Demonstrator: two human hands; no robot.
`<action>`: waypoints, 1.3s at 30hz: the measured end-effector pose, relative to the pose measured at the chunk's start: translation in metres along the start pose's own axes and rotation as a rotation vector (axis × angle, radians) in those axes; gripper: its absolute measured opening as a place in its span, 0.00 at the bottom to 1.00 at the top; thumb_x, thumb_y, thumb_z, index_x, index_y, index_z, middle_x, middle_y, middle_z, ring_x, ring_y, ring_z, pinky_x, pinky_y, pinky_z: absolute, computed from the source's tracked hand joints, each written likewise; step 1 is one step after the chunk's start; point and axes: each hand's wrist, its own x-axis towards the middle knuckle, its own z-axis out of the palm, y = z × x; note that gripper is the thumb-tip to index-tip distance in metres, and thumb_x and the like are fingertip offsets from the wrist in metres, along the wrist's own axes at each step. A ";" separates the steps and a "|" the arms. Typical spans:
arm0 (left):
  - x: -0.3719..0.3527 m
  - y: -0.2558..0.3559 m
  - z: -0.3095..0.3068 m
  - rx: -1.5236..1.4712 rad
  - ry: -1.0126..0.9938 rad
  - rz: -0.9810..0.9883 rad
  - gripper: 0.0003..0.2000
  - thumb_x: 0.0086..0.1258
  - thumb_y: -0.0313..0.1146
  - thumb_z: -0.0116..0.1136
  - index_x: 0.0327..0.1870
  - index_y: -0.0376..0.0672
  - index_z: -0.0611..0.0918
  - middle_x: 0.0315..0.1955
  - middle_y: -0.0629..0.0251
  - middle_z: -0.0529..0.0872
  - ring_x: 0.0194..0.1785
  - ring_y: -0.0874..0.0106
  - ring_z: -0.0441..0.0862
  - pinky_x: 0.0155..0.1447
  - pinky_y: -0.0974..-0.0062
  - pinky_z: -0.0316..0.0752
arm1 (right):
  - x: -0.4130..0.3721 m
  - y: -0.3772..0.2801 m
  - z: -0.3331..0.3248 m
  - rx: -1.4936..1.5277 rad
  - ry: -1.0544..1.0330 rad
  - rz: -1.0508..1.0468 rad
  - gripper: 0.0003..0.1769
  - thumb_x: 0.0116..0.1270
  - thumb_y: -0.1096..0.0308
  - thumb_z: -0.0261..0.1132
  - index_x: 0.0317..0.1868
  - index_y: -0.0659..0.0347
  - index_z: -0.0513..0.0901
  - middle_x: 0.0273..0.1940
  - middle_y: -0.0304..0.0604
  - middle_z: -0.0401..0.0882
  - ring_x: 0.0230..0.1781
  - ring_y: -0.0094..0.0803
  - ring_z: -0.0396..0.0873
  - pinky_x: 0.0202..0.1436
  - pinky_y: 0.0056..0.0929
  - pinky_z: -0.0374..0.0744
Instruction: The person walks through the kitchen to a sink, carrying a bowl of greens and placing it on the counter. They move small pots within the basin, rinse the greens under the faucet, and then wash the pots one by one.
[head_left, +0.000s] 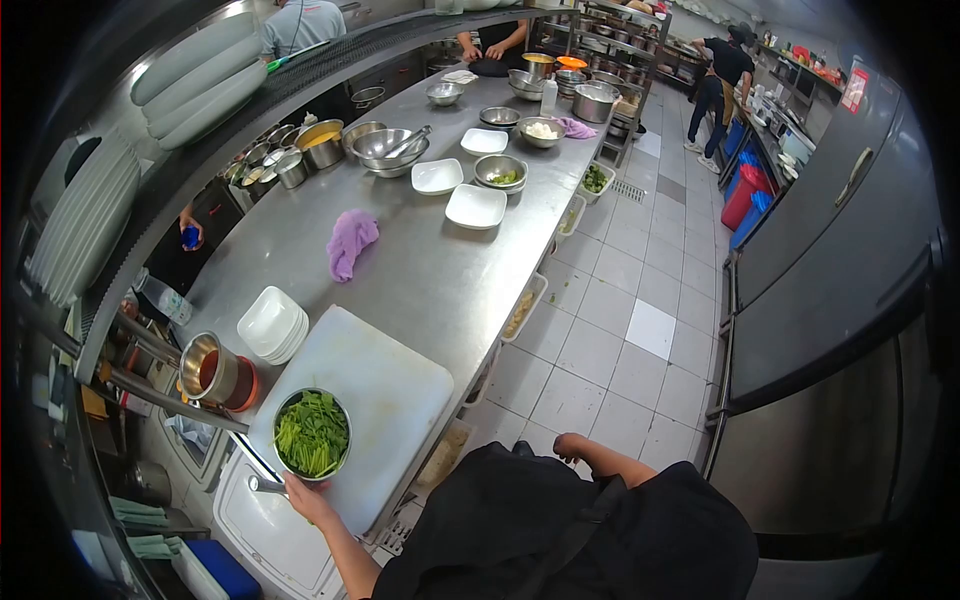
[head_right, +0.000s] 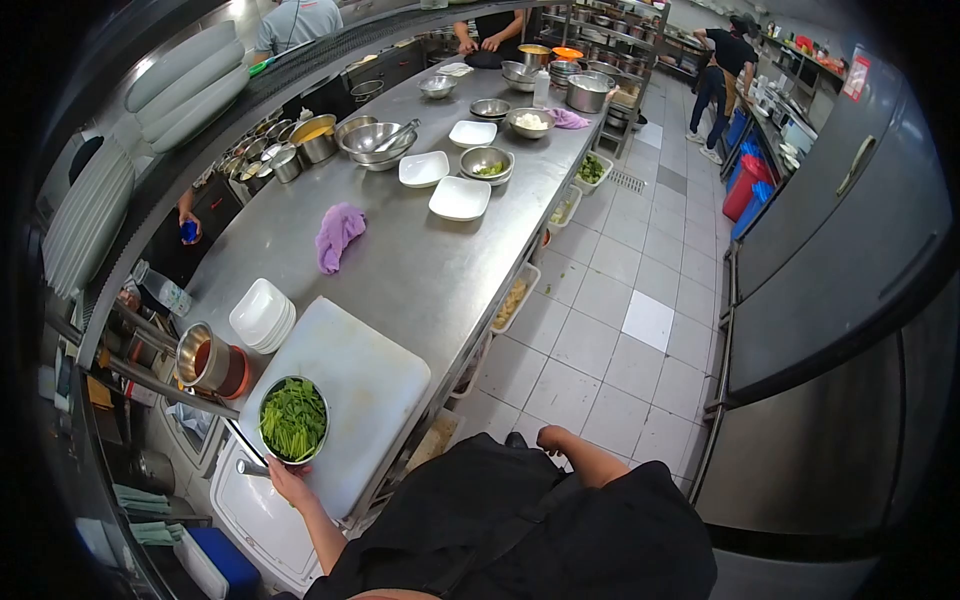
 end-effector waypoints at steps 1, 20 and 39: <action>0.000 0.001 0.000 0.000 0.000 0.000 0.21 0.74 0.47 0.41 0.48 0.36 0.74 0.35 0.62 0.81 0.30 0.74 0.79 0.23 0.81 0.72 | 0.002 0.001 0.000 0.000 0.000 0.000 0.16 0.61 0.65 0.49 0.43 0.62 0.79 0.38 0.46 0.83 0.31 0.36 0.83 0.31 0.38 0.83; 0.000 -0.001 -0.001 0.025 0.013 0.000 0.21 0.74 0.48 0.42 0.48 0.36 0.74 0.36 0.63 0.80 0.31 0.75 0.79 0.24 0.81 0.72 | -0.002 0.003 0.005 0.035 0.003 0.013 0.18 0.61 0.65 0.50 0.47 0.62 0.79 0.41 0.48 0.83 0.33 0.39 0.83 0.33 0.38 0.82; 0.000 -0.001 0.000 0.011 0.010 -0.017 0.20 0.75 0.46 0.40 0.53 0.36 0.72 0.40 0.62 0.79 0.34 0.74 0.79 0.25 0.81 0.72 | -0.003 0.002 0.003 0.011 -0.020 -0.003 0.17 0.60 0.64 0.49 0.46 0.61 0.77 0.43 0.48 0.82 0.35 0.38 0.83 0.33 0.39 0.83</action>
